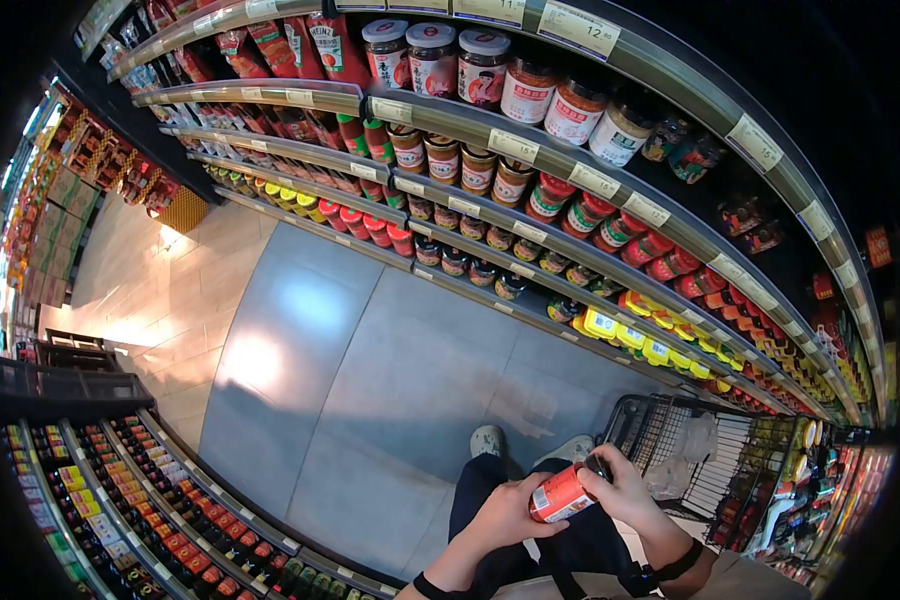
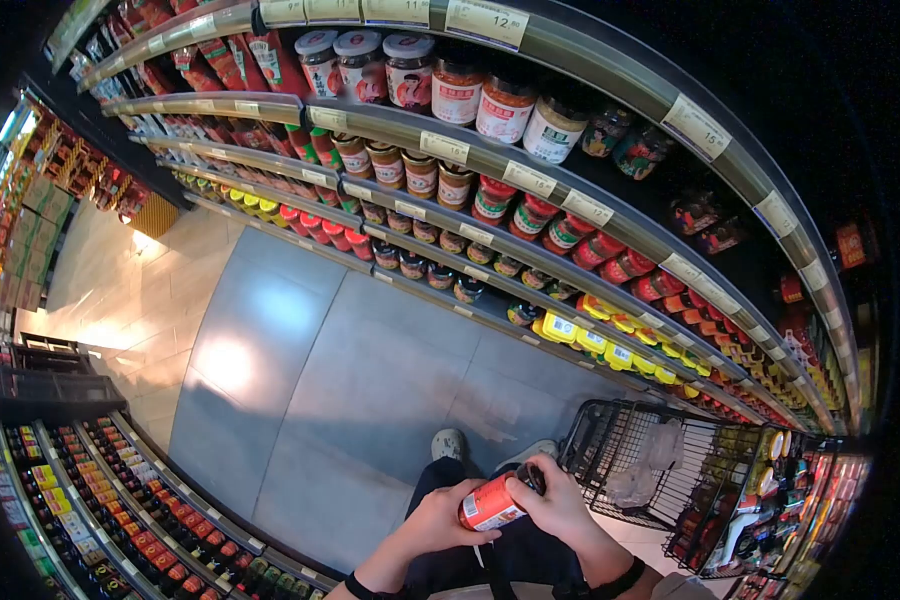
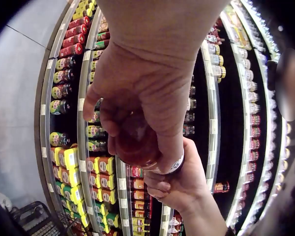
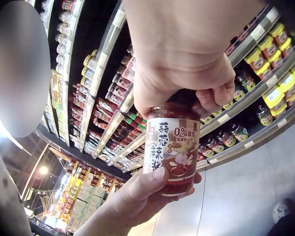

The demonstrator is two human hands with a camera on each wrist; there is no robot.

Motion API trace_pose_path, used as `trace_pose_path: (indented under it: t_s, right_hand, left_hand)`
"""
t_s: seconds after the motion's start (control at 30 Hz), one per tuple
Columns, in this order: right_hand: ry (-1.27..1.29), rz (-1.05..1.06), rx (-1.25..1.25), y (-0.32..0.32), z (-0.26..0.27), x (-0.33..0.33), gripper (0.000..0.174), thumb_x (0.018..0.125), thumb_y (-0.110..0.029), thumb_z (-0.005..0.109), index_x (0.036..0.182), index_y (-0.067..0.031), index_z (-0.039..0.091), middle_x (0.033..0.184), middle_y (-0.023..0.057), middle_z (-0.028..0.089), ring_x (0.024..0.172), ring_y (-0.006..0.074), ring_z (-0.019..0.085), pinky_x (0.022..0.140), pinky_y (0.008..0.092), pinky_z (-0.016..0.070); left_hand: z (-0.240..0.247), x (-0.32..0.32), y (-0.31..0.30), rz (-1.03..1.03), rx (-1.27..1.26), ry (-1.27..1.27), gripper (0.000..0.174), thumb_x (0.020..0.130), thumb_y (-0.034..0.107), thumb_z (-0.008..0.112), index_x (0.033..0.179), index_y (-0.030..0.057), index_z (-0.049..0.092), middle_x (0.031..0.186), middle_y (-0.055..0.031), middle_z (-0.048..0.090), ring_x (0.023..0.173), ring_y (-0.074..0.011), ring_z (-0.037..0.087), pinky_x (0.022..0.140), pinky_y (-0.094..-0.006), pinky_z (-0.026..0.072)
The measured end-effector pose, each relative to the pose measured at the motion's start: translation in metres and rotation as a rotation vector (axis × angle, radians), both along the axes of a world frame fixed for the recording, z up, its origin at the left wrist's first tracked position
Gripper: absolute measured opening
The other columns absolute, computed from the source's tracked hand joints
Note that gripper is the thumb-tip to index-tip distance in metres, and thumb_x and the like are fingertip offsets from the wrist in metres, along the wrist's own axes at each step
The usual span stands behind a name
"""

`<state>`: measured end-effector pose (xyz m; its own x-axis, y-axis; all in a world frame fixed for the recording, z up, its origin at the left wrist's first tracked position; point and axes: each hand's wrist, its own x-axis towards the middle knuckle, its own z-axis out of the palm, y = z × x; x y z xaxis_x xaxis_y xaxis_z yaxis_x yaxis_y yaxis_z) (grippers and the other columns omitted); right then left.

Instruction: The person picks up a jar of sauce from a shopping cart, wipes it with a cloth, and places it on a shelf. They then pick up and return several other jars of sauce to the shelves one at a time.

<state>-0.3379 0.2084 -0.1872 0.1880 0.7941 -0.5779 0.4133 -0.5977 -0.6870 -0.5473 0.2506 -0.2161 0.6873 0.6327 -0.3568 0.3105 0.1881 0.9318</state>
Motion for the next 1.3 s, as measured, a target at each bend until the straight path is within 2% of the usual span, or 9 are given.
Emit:
trace_pose_path:
  t_s: [0.1,0.17,0.57,0.67,0.8,1.2,1.3]
  right_hand:
    - [-0.013,0.012,0.005,0.001,-0.002,-0.001,0.043,0.084,-0.037,0.068,0.105,-0.0015,0.057,0.083,0.0116,0.065,0.075,0.0211,0.063,0.070,0.0327,0.0485]
    - [-0.008,0.015,-0.001,0.003,-0.002,-0.001,0.043,0.084,-0.037,0.068,0.105,-0.0016,0.057,0.083,0.0118,0.065,0.076,0.0215,0.064,0.070,0.0327,0.0485]
    - [-0.029,0.021,-0.014,0.003,-0.002,0.000,0.047,0.082,-0.040,0.068,0.106,-0.0018,0.057,0.086,0.0140,0.065,0.081,0.0257,0.065,0.074,0.0351,0.0487]
    - [-0.052,0.025,-0.021,0.003,-0.002,0.001,0.048,0.082,-0.042,0.068,0.106,-0.0017,0.057,0.088,0.0149,0.066,0.083,0.0275,0.065,0.075,0.0358,0.0489]
    - [-0.060,0.018,-0.028,0.000,-0.001,0.002,0.050,0.082,-0.044,0.068,0.108,-0.0021,0.058,0.089,0.0158,0.066,0.085,0.0288,0.066,0.076,0.0363,0.0495]
    - [-0.082,0.002,0.015,0.009,0.038,0.000,0.046,0.082,-0.042,0.067,0.104,-0.0031,0.058,0.081,0.0159,0.066,0.080,0.0299,0.067,0.072,0.0372,0.0501]
    - [-0.095,0.008,0.036,0.010,0.045,0.002,0.046,0.082,-0.042,0.067,0.104,-0.0025,0.058,0.080,0.0157,0.066,0.079,0.0296,0.067,0.071,0.0375,0.0502]
  left_hand:
    - [-0.005,0.000,-0.002,0.013,0.016,-0.008,0.070,0.064,0.035,0.085,0.120,0.0034,0.056,0.095,-0.0150,0.068,0.088,-0.0304,0.068,0.080,-0.0361,0.0535]
    - [-0.007,0.000,-0.002,0.048,0.061,-0.059,0.068,0.065,0.034,0.083,0.119,0.0037,0.055,0.088,-0.0171,0.068,0.082,-0.0328,0.068,0.076,-0.0375,0.0545]
    - [-0.005,0.001,0.000,0.049,0.061,-0.057,0.068,0.065,0.034,0.083,0.119,0.0037,0.054,0.086,-0.0166,0.068,0.081,-0.0328,0.068,0.076,-0.0375,0.0548]
    - [-0.003,0.000,0.000,0.011,-0.007,-0.010,0.071,0.064,0.036,0.085,0.120,0.0038,0.056,0.094,-0.0153,0.068,0.088,-0.0305,0.068,0.081,-0.0359,0.0536]
    - [-0.003,0.002,0.000,0.004,0.002,-0.020,0.071,0.064,0.036,0.085,0.120,0.0039,0.056,0.094,-0.0152,0.068,0.088,-0.0304,0.068,0.081,-0.0357,0.0535]
    - [0.021,0.006,0.005,0.002,0.039,-0.048,0.070,0.065,0.035,0.085,0.120,0.0035,0.055,0.095,-0.0153,0.069,0.089,-0.0297,0.068,0.080,-0.0350,0.0537]
    - [0.028,0.008,0.007,0.008,0.094,-0.075,0.068,0.067,0.035,0.082,0.119,0.0017,0.054,0.090,-0.0176,0.069,0.085,-0.0322,0.069,0.077,-0.0367,0.0546]
